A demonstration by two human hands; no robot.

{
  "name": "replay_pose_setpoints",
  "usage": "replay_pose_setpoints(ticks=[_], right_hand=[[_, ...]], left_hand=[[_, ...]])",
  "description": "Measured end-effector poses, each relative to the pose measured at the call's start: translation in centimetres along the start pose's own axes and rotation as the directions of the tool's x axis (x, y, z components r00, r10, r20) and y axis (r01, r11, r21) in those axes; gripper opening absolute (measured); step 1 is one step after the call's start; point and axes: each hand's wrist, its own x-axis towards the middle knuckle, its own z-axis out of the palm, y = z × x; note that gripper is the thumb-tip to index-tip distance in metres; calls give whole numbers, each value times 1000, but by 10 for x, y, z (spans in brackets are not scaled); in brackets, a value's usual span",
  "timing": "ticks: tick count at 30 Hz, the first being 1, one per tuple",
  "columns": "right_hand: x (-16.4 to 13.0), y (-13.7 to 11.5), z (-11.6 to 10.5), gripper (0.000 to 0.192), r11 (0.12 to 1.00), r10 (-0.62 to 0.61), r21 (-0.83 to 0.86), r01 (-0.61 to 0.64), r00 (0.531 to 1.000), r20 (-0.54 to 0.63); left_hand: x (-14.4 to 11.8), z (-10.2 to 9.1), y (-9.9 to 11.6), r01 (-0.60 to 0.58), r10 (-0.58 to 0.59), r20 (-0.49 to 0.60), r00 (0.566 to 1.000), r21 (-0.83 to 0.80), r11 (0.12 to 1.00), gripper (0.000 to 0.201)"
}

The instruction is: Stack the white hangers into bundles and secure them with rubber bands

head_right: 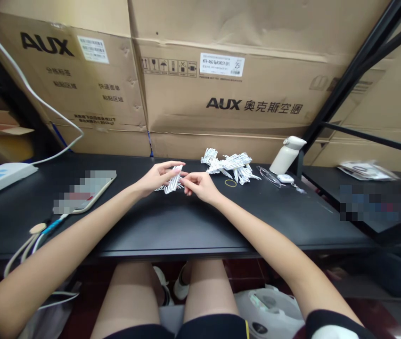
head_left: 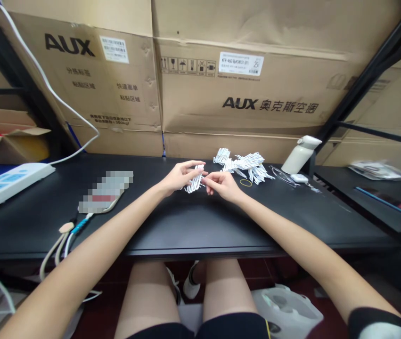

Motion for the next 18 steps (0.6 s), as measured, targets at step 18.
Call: replay_pose_setpoints(ticks=[18], right_hand=[[2, 2, -2, 39, 997, 16, 82, -14, 1000, -17]], left_hand=[[4, -4, -6, -31, 34, 101, 994, -35, 999, 48]])
